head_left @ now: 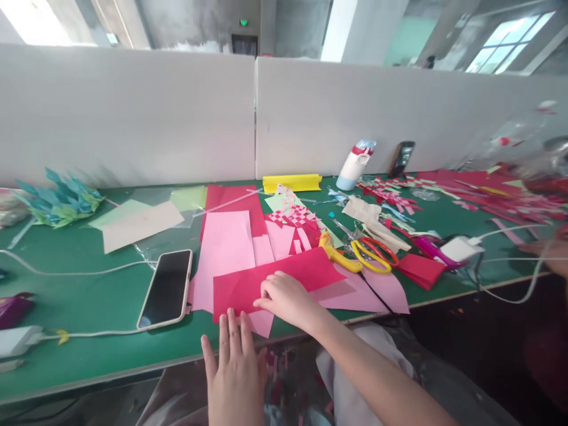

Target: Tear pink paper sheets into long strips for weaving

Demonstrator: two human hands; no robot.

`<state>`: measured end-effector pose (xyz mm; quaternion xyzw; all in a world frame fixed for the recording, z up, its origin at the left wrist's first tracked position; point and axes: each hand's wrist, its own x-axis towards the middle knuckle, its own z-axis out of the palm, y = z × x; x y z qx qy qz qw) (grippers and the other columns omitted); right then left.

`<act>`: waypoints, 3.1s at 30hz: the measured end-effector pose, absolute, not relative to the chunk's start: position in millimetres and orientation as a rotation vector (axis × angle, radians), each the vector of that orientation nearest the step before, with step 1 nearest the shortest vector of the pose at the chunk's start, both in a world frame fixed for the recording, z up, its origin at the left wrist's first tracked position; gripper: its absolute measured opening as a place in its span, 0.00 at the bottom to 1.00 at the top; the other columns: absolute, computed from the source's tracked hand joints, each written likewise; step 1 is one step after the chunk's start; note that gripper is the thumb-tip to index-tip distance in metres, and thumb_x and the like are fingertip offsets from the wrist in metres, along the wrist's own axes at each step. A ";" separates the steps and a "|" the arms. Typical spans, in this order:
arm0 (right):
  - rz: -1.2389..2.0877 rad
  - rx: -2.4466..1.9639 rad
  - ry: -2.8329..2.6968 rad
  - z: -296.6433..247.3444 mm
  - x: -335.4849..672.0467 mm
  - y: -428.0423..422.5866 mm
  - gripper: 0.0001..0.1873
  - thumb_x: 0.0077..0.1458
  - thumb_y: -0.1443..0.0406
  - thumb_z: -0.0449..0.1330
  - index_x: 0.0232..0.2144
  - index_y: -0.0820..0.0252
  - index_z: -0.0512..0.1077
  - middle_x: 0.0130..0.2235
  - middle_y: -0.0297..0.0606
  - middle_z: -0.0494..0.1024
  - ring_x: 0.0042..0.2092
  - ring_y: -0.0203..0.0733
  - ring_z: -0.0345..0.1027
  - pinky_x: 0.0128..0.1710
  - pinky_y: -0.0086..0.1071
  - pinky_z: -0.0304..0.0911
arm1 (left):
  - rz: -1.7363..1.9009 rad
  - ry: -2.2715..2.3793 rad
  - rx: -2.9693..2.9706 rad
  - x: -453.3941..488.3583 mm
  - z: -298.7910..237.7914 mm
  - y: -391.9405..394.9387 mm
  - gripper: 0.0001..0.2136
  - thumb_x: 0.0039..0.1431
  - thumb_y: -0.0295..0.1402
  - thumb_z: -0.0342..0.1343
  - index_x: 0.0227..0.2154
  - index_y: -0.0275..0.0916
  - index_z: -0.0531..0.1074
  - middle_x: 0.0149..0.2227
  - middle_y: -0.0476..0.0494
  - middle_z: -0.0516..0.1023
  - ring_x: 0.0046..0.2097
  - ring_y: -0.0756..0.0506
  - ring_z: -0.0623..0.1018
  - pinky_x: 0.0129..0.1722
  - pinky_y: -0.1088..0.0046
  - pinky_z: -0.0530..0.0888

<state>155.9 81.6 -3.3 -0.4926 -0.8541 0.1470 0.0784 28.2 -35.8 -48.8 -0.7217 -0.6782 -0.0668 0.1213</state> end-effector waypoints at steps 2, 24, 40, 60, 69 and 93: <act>0.463 -1.472 -2.582 -1.7 157.3 83.6 0.16 0.53 0.54 0.61 0.25 0.61 0.74 0.29 0.40 0.78 0.37 0.43 0.70 0.34 0.30 0.59 | -0.170 -1.954 -2.116 31.2 -46.3 -30.8 0.23 0.59 0.30 0.44 0.56 0.27 0.65 0.59 0.25 0.64 0.60 0.34 0.66 0.59 0.44 0.56; 0.413 -1.902 -2.595 8.9 163.2 213.1 0.17 0.60 0.60 0.56 0.50 0.61 0.66 0.50 0.43 0.70 0.47 0.43 0.68 0.45 0.43 0.67 | -0.189 -2.006 -2.056 41.3 -48.3 -29.4 0.22 0.61 0.28 0.42 0.56 0.27 0.65 0.60 0.26 0.64 0.61 0.34 0.64 0.59 0.46 0.56; 0.593 -1.482 -2.333 10.2 145.2 211.3 0.10 0.53 0.63 0.60 0.36 0.64 0.74 0.39 0.42 0.79 0.41 0.40 0.71 0.39 0.29 0.63 | -0.387 -2.135 -2.049 45.5 -53.0 -30.9 0.23 0.60 0.30 0.44 0.57 0.26 0.64 0.60 0.24 0.62 0.60 0.33 0.64 0.58 0.47 0.59; 1.360 -1.064 -2.958 22.2 85.5 126.3 0.19 0.50 0.54 0.58 0.17 0.61 0.67 0.18 0.28 0.59 0.21 0.30 0.47 0.21 0.30 0.42 | -0.419 -2.222 -2.093 48.6 -59.1 -35.5 0.25 0.62 0.39 0.44 0.53 0.23 0.68 0.56 0.23 0.68 0.60 0.28 0.63 0.60 0.43 0.54; 1.415 -1.181 -3.014 24.2 74.1 131.3 0.19 0.49 0.54 0.59 0.17 0.62 0.65 0.19 0.28 0.58 0.22 0.30 0.46 0.21 0.29 0.43 | -0.476 -2.210 -2.076 49.0 -64.4 -34.7 0.25 0.62 0.40 0.45 0.54 0.24 0.66 0.58 0.24 0.66 0.61 0.29 0.61 0.60 0.43 0.55; 1.472 -1.415 -3.272 33.6 51.8 140.5 0.09 0.42 0.65 0.59 0.27 0.66 0.75 0.27 0.37 0.72 0.27 0.36 0.61 0.23 0.29 0.55 | -0.491 -2.202 -2.101 46.8 -65.7 -36.0 0.25 0.63 0.39 0.44 0.56 0.23 0.65 0.58 0.25 0.66 0.62 0.29 0.61 0.60 0.43 0.56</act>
